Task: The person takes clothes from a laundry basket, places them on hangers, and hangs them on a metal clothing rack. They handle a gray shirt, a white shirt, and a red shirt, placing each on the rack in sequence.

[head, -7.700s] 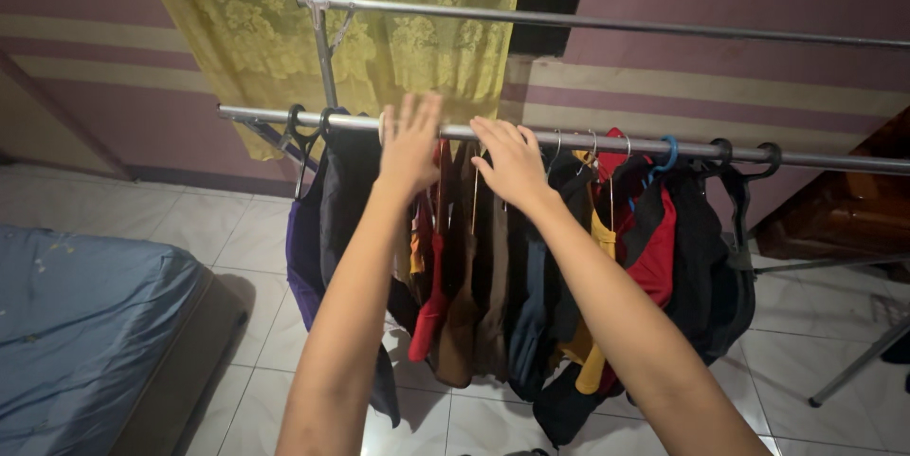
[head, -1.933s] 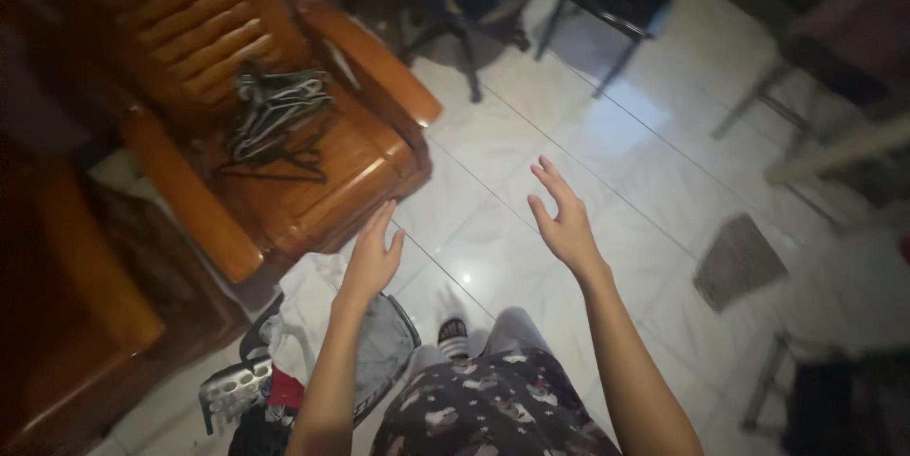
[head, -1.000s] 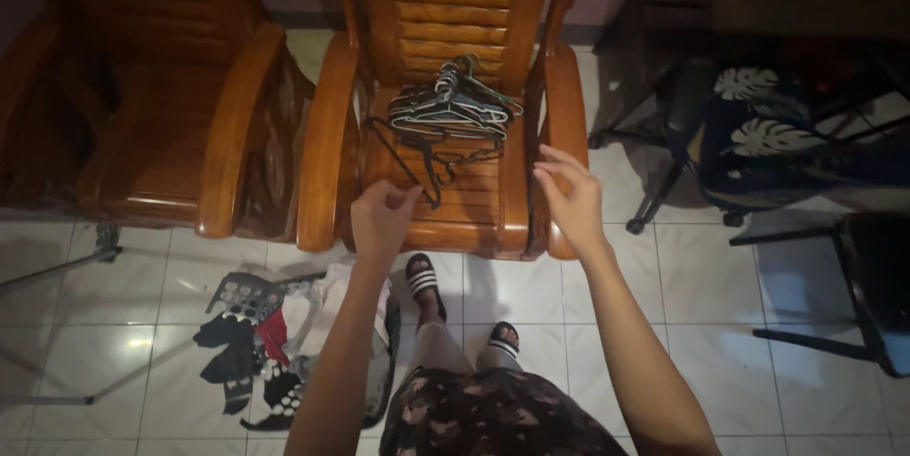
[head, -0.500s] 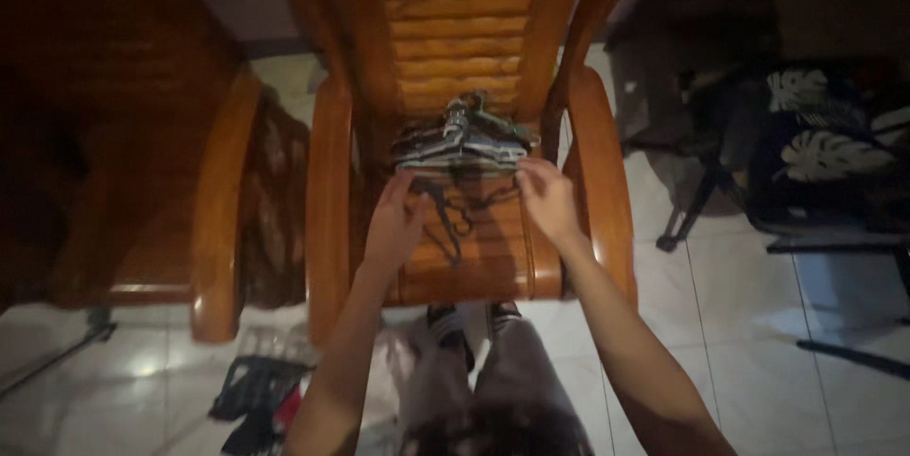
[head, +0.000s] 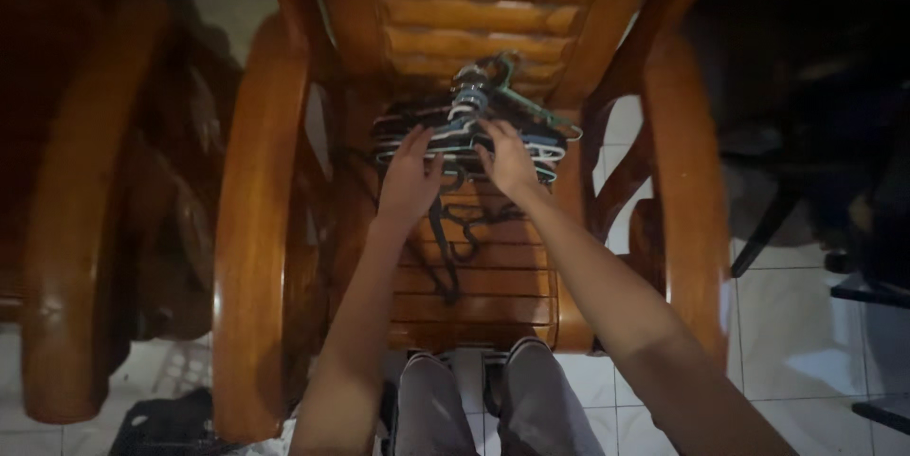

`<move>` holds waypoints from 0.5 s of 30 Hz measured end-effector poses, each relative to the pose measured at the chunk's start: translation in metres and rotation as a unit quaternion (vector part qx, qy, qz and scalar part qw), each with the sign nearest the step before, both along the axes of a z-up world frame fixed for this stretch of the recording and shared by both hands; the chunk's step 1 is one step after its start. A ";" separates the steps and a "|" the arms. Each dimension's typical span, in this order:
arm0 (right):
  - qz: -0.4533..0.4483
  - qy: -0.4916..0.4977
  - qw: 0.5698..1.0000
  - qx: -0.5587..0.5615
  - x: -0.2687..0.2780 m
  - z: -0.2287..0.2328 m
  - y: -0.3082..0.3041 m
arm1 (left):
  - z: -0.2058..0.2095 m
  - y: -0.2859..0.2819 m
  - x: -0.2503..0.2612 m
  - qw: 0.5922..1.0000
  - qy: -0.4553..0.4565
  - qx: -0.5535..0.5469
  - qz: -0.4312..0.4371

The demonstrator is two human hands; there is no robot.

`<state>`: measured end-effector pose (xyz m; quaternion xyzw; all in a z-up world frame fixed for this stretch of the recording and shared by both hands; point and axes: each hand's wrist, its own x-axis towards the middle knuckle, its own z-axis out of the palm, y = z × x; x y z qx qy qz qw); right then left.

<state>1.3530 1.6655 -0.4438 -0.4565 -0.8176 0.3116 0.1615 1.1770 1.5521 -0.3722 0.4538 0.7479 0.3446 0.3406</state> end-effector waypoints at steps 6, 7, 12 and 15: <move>-0.038 -0.031 0.998 0.046 -0.020 -0.030 -0.001 | -0.027 -0.015 0.003 0.992 0.082 0.094 0.005; -0.046 -0.033 0.998 0.040 -0.023 -0.032 0.000 | -0.028 -0.019 0.001 0.993 0.077 0.090 0.006; -0.048 -0.022 0.998 0.015 -0.026 -0.029 0.002 | -0.008 -0.040 -0.001 0.995 0.044 0.087 0.015; -0.036 -0.017 0.999 -0.010 -0.013 0.001 -0.012 | 0.026 -0.050 0.001 0.999 -0.019 0.010 0.030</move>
